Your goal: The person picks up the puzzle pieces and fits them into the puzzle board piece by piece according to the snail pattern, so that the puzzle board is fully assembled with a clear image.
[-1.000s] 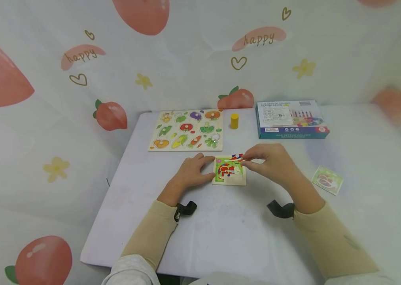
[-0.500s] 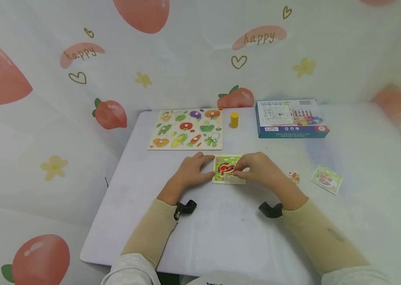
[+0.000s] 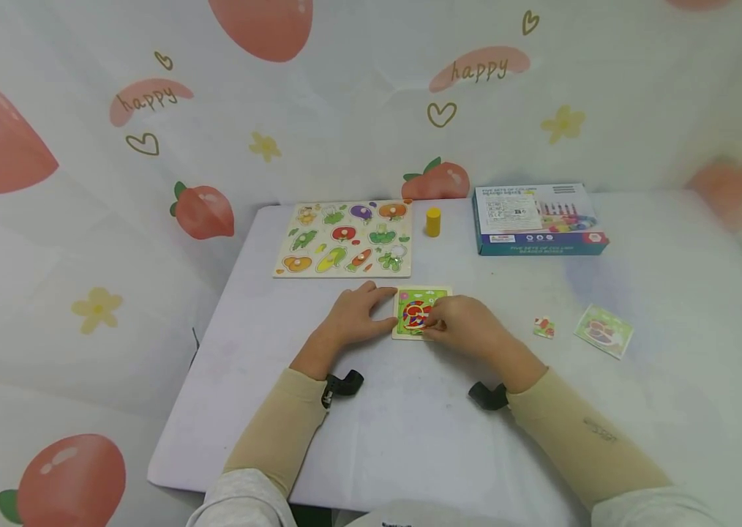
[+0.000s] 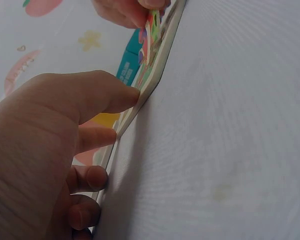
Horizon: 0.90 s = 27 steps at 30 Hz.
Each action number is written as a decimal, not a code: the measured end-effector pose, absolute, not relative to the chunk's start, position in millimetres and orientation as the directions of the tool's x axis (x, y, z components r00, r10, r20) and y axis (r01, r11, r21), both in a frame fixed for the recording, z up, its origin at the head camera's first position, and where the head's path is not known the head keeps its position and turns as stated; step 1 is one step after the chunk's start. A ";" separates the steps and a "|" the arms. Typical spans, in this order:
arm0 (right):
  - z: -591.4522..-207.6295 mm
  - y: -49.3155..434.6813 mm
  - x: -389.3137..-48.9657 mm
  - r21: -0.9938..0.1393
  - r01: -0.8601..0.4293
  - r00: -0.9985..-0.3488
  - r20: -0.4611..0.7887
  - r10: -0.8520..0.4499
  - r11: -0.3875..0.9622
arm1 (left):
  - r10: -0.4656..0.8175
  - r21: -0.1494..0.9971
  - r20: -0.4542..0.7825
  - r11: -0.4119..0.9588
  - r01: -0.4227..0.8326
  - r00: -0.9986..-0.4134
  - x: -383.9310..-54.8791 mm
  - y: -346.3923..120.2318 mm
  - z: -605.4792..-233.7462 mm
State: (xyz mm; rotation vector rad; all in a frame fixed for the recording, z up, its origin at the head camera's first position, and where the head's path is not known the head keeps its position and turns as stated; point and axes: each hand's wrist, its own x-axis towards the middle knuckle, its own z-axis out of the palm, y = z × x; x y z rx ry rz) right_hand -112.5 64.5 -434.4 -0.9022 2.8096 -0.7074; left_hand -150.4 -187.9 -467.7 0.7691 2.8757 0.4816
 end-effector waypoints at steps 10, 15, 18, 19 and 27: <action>-433.5 64.2 -109.8 -0.418 -0.516 -0.831 0.033 -0.555 0.747 | 0.505 0.347 -0.035 0.815 0.463 -0.862 -149.0 -188.0 -465.6; -435.8 64.2 -110.5 -0.403 -0.527 -0.829 0.048 -0.558 0.748 | 0.506 0.347 -0.040 0.816 0.463 -0.862 -149.3 -187.7 -465.7; -437.5 64.8 -111.5 -0.395 -0.537 -0.826 0.066 -0.559 0.746 | 0.506 0.345 -0.043 0.817 0.462 -0.862 -149.3 -187.6 -465.7; -438.0 65.1 -111.7 -0.393 -0.538 -0.826 0.067 -0.560 0.746 | 0.506 0.344 -0.042 0.817 0.463 -0.861 -149.2 -187.6 -465.7; -439.7 65.4 -112.0 -0.397 -0.499 -0.842 0.014 -0.539 0.770 | 0.504 0.336 -0.037 0.820 0.464 -0.863 -149.9 -187.9 -467.3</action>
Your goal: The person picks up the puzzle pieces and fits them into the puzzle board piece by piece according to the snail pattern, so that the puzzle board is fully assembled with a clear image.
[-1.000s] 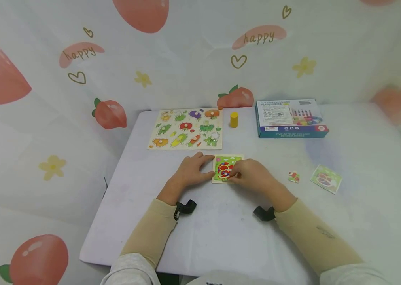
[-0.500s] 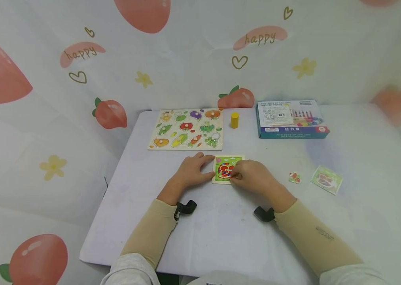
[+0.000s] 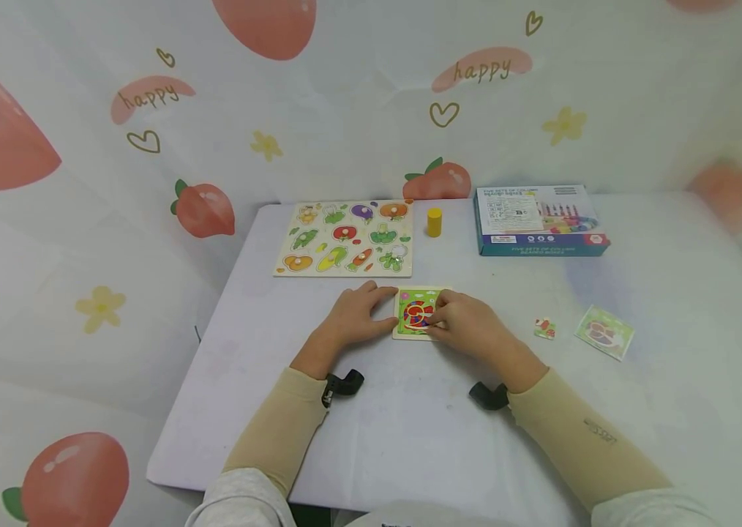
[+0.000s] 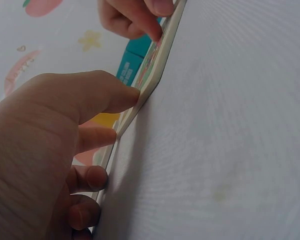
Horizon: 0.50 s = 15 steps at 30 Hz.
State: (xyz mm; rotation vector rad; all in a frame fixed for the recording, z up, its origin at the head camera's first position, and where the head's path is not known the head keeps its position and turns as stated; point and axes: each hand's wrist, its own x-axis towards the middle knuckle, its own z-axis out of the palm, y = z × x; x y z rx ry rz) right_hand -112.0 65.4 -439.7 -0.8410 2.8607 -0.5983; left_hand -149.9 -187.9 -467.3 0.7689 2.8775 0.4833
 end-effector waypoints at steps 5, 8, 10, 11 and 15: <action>-440.9 65.2 -111.6 -0.398 -0.483 -0.852 0.008 -0.523 0.780 | 0.506 0.335 -0.042 0.819 0.465 -0.861 -150.1 -187.1 -466.2; -440.2 65.6 -112.1 -0.403 -0.488 -0.848 0.011 -0.530 0.774 | 0.507 0.337 -0.045 0.819 0.465 -0.861 -149.8 -187.0 -465.2; -437.4 66.2 -112.6 -0.413 -0.487 -0.848 0.011 -0.530 0.770 | 0.507 0.337 -0.047 0.819 0.464 -0.861 -149.8 -187.0 -464.8; -435.0 66.7 -112.6 -0.421 -0.482 -0.850 0.011 -0.527 0.768 | 0.507 0.335 -0.045 0.819 0.465 -0.861 -149.9 -187.2 -464.9; -419.7 69.4 -110.0 -0.450 -0.452 -0.868 0.024 -0.495 0.770 | 0.509 0.328 -0.035 0.819 0.471 -0.860 -150.4 -187.9 -466.4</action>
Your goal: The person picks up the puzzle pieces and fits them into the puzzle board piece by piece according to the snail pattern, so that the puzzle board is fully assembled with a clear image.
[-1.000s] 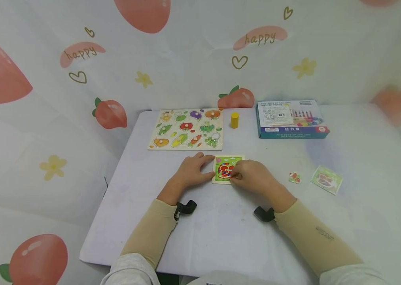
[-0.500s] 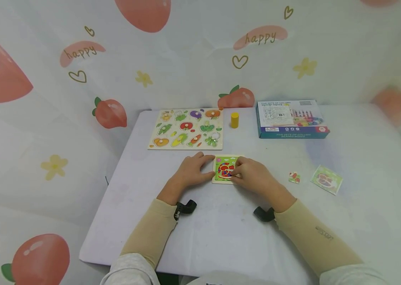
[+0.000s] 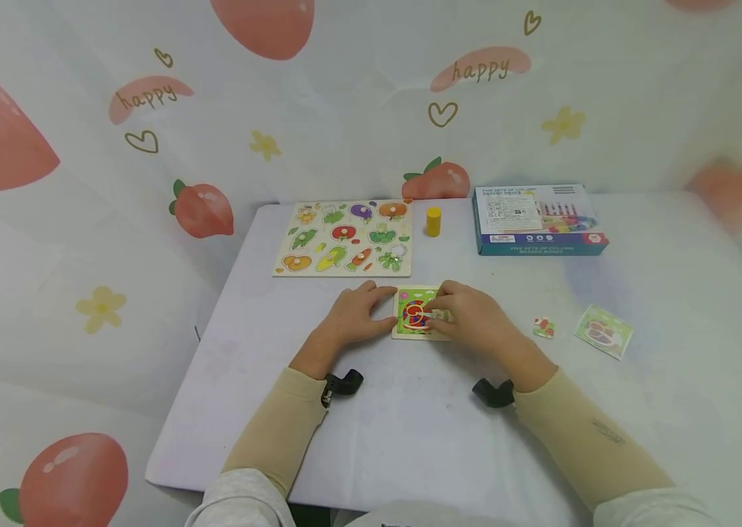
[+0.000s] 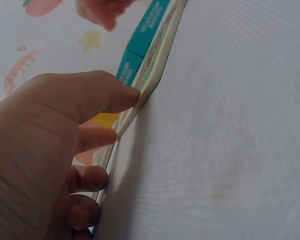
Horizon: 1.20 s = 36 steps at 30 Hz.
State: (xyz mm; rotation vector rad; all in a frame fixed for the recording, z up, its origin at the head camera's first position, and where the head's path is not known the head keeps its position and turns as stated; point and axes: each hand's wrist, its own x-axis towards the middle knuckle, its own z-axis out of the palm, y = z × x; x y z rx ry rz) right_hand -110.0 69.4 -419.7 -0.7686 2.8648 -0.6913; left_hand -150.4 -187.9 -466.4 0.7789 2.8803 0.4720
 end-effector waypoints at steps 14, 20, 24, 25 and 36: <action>-366.4 86.2 -87.8 -0.435 -0.522 -0.851 0.217 -0.478 0.733 | 0.505 0.332 -0.036 0.820 0.467 -0.862 -149.9 -188.3 -465.9; -350.6 99.3 -79.3 -0.408 -0.602 -0.796 0.368 -0.480 0.686 | 0.506 0.337 -0.033 0.818 0.467 -0.862 -149.9 -188.3 -466.5; -340.6 108.2 -72.9 -0.395 -0.633 -0.765 0.449 -0.461 0.665 | 0.511 0.339 -0.027 0.813 0.473 -0.859 -149.2 -188.2 -466.3; -338.5 110.4 -71.5 -0.392 -0.636 -0.761 0.462 -0.455 0.665 | 0.512 0.339 -0.026 0.813 0.474 -0.859 -149.0 -188.2 -466.0; -320.0 136.1 -63.9 -0.384 -0.707 -0.680 0.599 -0.422 0.594 | 0.509 0.331 -0.042 0.819 0.468 -0.860 -148.9 -188.4 -464.7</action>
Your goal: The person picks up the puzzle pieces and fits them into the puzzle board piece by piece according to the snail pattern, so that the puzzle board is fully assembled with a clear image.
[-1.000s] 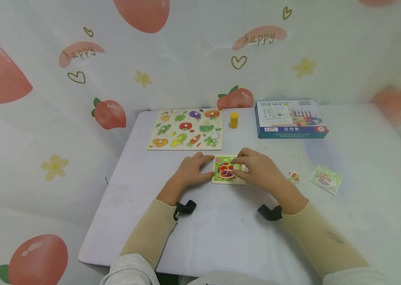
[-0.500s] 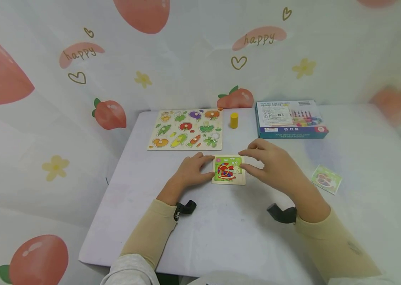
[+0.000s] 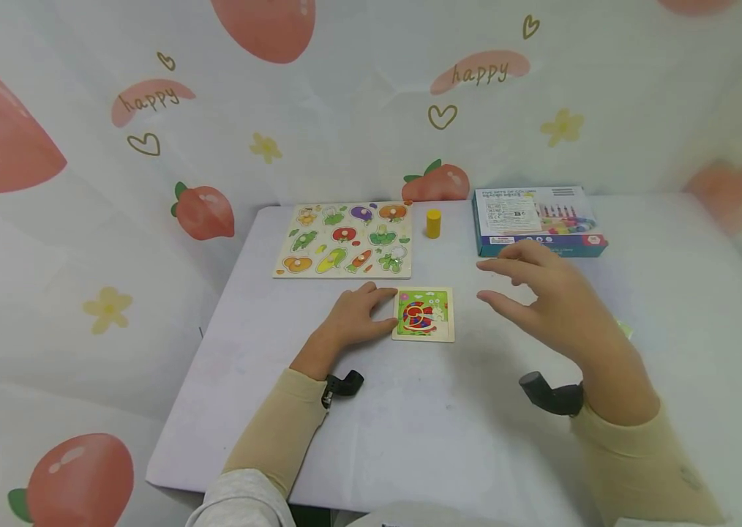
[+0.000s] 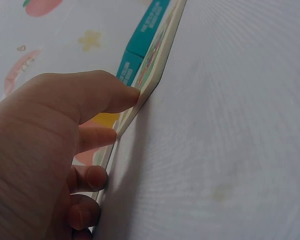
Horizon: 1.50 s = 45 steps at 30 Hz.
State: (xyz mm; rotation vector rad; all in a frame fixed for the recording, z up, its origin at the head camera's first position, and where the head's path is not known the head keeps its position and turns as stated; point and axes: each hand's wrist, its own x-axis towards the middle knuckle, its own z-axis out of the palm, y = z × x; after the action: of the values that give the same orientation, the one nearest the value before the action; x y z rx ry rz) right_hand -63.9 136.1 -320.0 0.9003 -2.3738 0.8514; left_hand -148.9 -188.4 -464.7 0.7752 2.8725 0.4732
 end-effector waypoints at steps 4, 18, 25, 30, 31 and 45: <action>-317.0 144.9 -63.5 -0.379 -0.712 -0.668 0.627 -0.402 0.592 | 0.507 0.339 -0.048 0.819 0.463 -0.861 -149.0 -188.7 -464.2; -308.9 177.5 -62.2 -0.394 -0.598 -0.773 0.516 -0.370 0.698 | 0.507 0.350 -0.055 0.817 0.459 -0.860 -148.2 -188.6 -462.8; -313.6 196.7 -66.8 -0.453 -0.557 -0.813 0.472 -0.343 0.697 | 0.507 0.351 -0.056 0.817 0.458 -0.860 -149.1 -188.7 -463.2; -320.1 211.1 -72.6 -0.529 -0.516 -0.852 0.400 -0.339 0.673 | 0.506 0.353 -0.054 0.816 0.458 -0.861 -149.6 -189.2 -464.1; -321.6 214.3 -74.2 -0.544 -0.502 -0.862 0.376 -0.340 0.672 | 0.506 0.353 -0.052 0.816 0.458 -0.861 -149.6 -189.4 -464.3; -337.8 237.8 -95.1 -0.596 -0.178 -0.948 -0.108 -0.298 0.783 | 0.504 0.348 -0.055 0.819 0.457 -0.862 -148.3 -188.5 -462.4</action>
State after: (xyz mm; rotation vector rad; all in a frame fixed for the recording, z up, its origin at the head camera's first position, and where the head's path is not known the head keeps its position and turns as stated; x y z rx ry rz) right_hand -95.1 237.8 -337.8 0.4261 -3.1507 1.0208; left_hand -148.3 -188.5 -462.4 0.7595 2.8570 0.4923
